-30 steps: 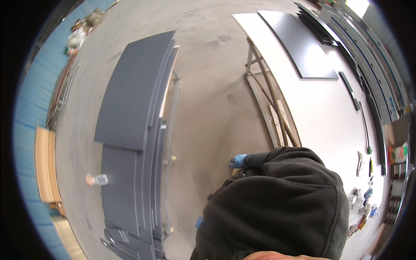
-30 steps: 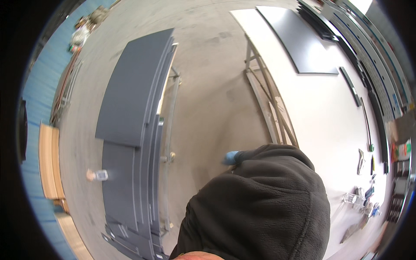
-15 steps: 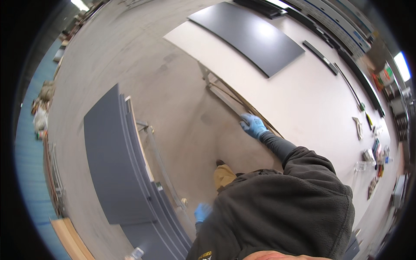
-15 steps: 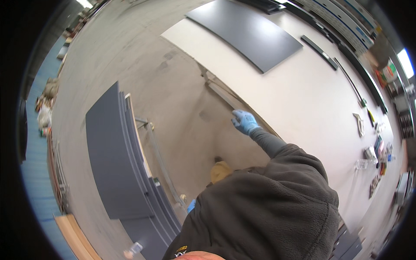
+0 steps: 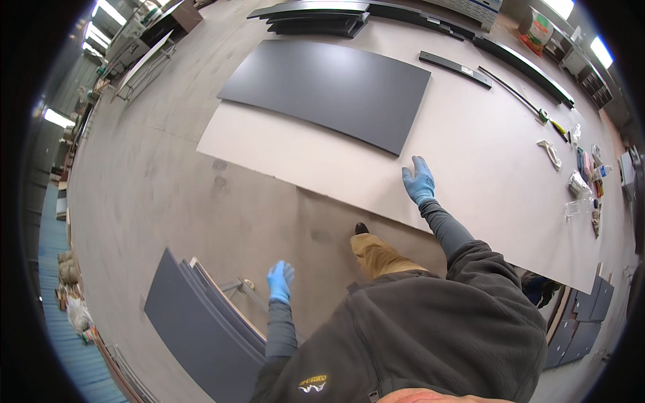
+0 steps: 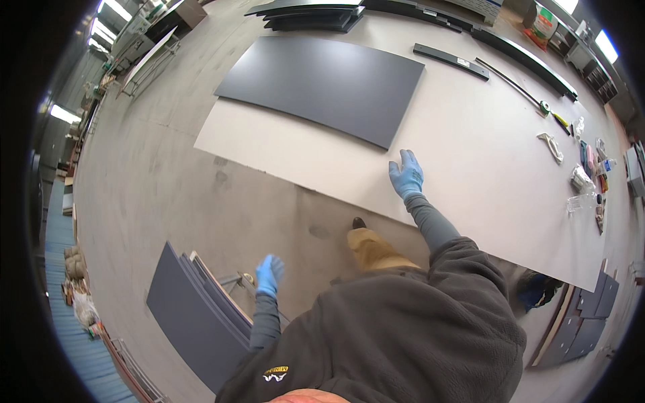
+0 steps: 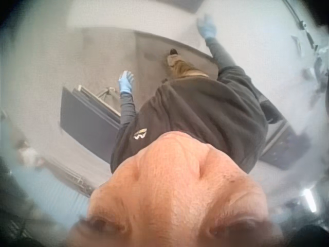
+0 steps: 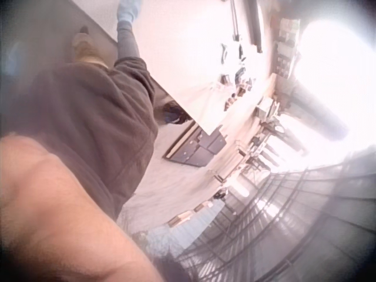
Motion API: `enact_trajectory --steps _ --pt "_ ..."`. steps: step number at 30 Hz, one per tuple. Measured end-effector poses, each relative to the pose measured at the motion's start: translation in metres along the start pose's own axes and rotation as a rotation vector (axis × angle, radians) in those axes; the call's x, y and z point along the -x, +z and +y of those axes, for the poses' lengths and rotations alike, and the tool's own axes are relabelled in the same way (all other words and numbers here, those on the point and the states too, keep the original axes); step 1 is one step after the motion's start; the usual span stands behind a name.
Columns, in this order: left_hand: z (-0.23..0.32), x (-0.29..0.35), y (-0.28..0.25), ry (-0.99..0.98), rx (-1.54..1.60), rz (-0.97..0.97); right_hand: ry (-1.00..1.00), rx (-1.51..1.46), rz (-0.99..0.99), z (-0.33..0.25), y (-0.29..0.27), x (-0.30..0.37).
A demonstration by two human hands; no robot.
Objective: The person wipes several dark gray panels with a cloth, then pours liquid from a bottle onto the cloth and continues wiping. The person handles multiple panels one at a time, wiping each surface and placing them back on the floor or table.
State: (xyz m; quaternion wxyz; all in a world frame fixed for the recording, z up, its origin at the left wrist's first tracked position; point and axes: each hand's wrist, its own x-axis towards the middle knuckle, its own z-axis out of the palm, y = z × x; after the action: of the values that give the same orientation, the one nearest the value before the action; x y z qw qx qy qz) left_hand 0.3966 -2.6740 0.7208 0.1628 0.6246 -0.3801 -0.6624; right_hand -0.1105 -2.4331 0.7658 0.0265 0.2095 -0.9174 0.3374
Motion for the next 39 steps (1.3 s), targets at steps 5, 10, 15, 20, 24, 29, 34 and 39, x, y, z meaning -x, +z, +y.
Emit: enact_trajectory --steps 5,10,15,20,24,29,34,39 --pt "0.162 -0.117 0.06 0.325 -0.311 0.038 0.175 0.001 0.05 -0.008 0.035 -0.045" --pt "0.317 -0.224 0.099 0.59 -0.55 -0.095 0.292 0.181 0.107 -0.048 0.048 -0.059" --pt "0.454 -0.322 0.127 0.454 -0.562 -0.345 0.531 0.242 0.128 -0.078 0.055 -0.063" --pt "0.591 -0.464 0.193 0.624 -1.164 0.143 0.641 0.274 0.206 -0.104 0.079 -0.068" --pt "0.656 -0.546 0.22 0.723 -1.17 0.026 0.776 0.313 0.284 -0.124 0.104 -0.083" --pt "0.689 -0.606 0.259 0.704 -1.135 0.087 0.897 0.438 0.411 -0.133 0.125 -0.105" --pt "0.703 -0.635 0.269 0.645 -1.174 0.031 0.874 0.532 0.487 -0.133 0.13 -0.11" --pt "0.707 -0.644 0.274 0.607 -1.204 0.072 0.946 0.46 0.525 -0.137 0.127 -0.117"
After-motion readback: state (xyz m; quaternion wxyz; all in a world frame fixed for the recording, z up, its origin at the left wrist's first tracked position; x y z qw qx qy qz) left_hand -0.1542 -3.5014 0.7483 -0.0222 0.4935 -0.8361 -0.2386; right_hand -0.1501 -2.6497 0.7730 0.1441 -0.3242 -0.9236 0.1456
